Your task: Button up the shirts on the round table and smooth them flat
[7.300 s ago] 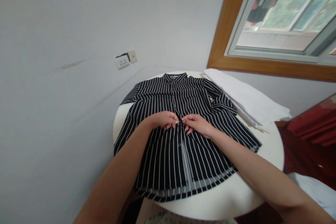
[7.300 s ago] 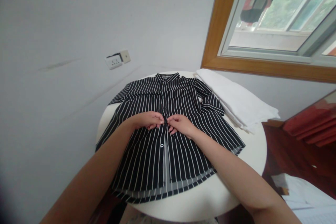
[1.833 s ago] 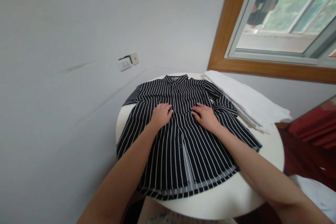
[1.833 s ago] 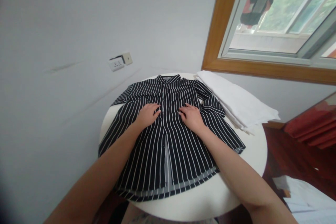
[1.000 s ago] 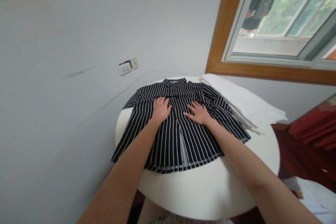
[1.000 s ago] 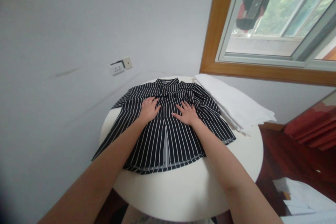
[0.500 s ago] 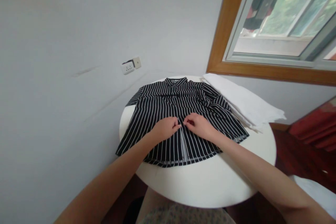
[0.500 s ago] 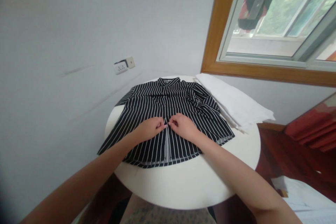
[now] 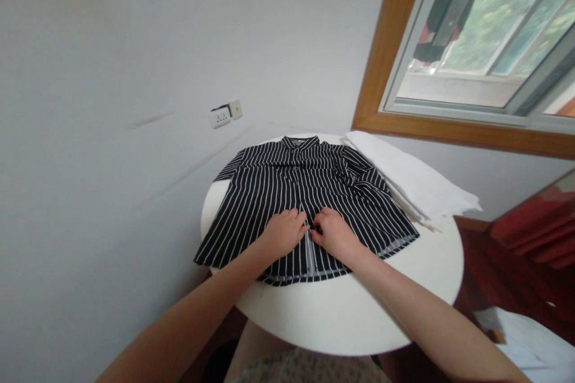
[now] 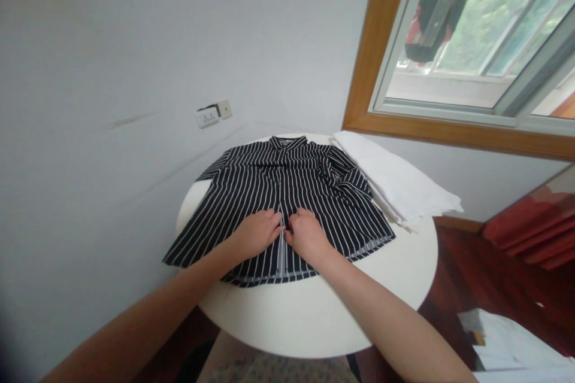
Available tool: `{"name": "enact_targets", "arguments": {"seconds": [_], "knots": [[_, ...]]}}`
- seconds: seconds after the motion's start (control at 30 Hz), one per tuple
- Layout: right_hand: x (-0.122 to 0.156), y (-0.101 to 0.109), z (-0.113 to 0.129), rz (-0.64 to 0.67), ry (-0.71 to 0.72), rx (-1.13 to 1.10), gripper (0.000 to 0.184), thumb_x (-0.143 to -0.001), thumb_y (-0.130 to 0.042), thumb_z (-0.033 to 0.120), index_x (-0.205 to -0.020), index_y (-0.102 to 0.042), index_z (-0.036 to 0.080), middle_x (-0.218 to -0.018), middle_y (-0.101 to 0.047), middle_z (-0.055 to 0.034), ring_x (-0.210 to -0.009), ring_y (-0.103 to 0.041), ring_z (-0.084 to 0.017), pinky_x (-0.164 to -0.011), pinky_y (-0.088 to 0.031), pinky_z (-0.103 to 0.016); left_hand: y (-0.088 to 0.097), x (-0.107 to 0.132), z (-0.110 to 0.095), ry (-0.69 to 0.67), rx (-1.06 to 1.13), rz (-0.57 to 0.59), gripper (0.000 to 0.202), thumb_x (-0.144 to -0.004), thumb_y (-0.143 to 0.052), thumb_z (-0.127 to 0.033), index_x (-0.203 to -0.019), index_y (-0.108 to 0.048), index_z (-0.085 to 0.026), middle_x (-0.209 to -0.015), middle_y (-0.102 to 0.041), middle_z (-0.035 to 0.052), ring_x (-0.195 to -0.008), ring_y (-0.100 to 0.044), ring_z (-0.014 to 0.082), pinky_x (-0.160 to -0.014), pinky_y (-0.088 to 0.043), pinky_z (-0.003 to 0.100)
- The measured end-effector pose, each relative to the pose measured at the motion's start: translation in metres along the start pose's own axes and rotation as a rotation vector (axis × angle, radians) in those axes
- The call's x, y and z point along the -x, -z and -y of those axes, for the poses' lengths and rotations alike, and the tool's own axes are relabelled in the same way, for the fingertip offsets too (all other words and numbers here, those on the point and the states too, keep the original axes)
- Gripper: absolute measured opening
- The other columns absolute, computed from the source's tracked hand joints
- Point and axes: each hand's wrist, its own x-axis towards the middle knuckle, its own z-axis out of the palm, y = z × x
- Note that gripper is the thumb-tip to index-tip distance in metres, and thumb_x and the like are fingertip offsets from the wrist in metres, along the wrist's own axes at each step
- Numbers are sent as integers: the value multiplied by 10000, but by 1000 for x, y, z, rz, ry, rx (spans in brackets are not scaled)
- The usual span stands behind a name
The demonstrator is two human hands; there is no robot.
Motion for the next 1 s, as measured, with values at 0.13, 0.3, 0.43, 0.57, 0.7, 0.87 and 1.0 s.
{"name": "enact_targets", "arguments": {"seconds": [0.13,0.3,0.43,0.57,0.7,0.87,1.0], "knots": [[-1,2,-2,2,14,-8,97,-783,-569,148,-754,-662,146,-811,-584,-68,-798,-555,-174,-785,-435,-270,3,-3,-2,18,-8,52,241,-925,-399,-357,-960,-542,-165,-914,-597,84,-873,-587,227,-734,-462,330],[-3,10,-15,17,12,-232,100,-744,-578,119,-754,-673,152,-759,-616,-38,-730,-565,-143,-717,-437,-246,2,-2,-6,133,-16,19,266,-902,-453,-392,-971,-531,-148,-929,-596,96,-892,-586,254,-736,-473,351],[-5,9,-25,90,-2,-532,107,-760,-551,137,-744,-654,162,-705,-628,1,-663,-561,-113,-663,-438,-228,-3,0,-11,127,-26,-8,231,-922,-414,-346,-973,-527,-152,-941,-588,94,-892,-579,249,-729,-473,351],[-8,6,-28,138,-155,-844,99,-781,-564,230,-811,-631,162,-683,-599,20,-536,-507,-84,-518,-411,-206,-5,-1,-11,113,5,10,206,-922,-404,-297,-966,-541,-151,-939,-602,89,-896,-584,231,-752,-463,334],[-8,8,-26,126,-225,-1035,172,-796,-579,338,-826,-610,171,-591,-509,60,-448,-419,-57,-433,-338,-185,1,-4,-4,89,98,39,209,-903,-421,-300,-897,-571,-156,-889,-623,74,-839,-597,202,-733,-444,300],[-9,11,-23,132,-258,-1175,254,-774,-620,404,-832,-614,156,-555,-478,71,-457,-422,-52,-434,-339,-176,15,-12,16,77,384,111,358,-863,-462,-430,-630,-535,-169,-624,-591,19,-622,-559,150,-623,-408,261],[-9,8,-20,141,-304,-1231,278,-763,-634,416,-847,-615,151,-549,-488,73,-462,-435,-49,-449,-361,-173,9,-18,31,82,880,297,444,-841,-441,-552,-655,-540,-162,-567,-593,-7,-440,-487,89,-492,-379,219]]}}
